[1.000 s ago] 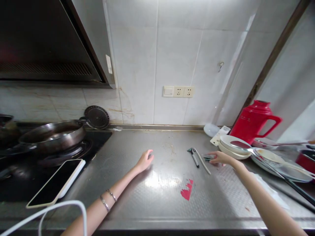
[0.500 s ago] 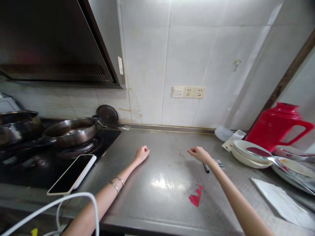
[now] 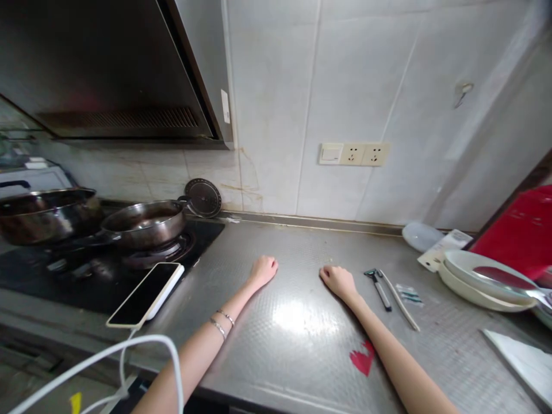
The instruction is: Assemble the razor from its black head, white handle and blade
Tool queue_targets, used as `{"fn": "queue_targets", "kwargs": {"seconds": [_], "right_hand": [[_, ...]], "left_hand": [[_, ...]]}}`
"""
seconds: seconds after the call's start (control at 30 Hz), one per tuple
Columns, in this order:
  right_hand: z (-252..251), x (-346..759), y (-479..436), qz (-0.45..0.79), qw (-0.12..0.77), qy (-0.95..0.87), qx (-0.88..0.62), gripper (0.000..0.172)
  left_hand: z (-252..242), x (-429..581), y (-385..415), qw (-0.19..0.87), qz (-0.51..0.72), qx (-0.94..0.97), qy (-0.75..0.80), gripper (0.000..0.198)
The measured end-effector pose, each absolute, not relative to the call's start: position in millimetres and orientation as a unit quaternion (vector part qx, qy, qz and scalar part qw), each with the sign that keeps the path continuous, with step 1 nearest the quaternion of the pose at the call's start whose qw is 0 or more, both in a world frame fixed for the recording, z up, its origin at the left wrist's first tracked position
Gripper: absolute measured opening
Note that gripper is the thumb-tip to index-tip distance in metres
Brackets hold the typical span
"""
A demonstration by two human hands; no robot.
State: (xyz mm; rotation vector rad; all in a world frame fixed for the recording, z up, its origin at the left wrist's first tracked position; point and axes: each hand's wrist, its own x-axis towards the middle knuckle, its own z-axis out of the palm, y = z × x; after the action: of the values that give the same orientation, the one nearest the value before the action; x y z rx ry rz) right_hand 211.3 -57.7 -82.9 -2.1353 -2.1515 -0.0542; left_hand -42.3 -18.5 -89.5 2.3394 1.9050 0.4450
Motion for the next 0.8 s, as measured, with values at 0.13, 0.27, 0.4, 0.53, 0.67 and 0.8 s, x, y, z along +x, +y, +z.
{"fn": "queue_targets", "kwargs": {"seconds": [0.13, 0.27, 0.4, 0.53, 0.67, 0.8], "right_hand": [[-82.5, 211.2, -57.7, -0.015, 0.056, -0.706, -0.706, 0.043], [-81.4, 211.3, -58.8, -0.006, 0.056, -0.701, -0.711, 0.042], [-80.9, 211.1, -60.4, -0.005, 0.057, -0.702, -0.71, 0.041], [-81.2, 211.4, -60.8, -0.008, 0.059, -0.701, -0.711, 0.041], [-82.8, 212.3, -60.2, -0.013, 0.061, -0.701, -0.71, 0.041], [-84.1, 213.3, -59.7, -0.015, 0.067, -0.706, -0.705, 0.042]], "left_hand": [[-88.8, -42.3, -18.2, 0.038, 0.131, 0.769, 0.624, 0.033], [-89.0, -43.5, -17.2, 0.03, 0.13, 0.773, 0.621, 0.031], [-90.7, -45.6, -16.0, 0.029, 0.142, 0.776, 0.614, 0.029], [-92.2, -46.7, -14.8, 0.033, 0.153, 0.779, 0.607, 0.028], [-92.9, -47.2, -13.7, 0.036, 0.156, 0.778, 0.607, 0.029], [-93.5, -47.8, -12.5, 0.035, 0.155, 0.776, 0.61, 0.029]]}}
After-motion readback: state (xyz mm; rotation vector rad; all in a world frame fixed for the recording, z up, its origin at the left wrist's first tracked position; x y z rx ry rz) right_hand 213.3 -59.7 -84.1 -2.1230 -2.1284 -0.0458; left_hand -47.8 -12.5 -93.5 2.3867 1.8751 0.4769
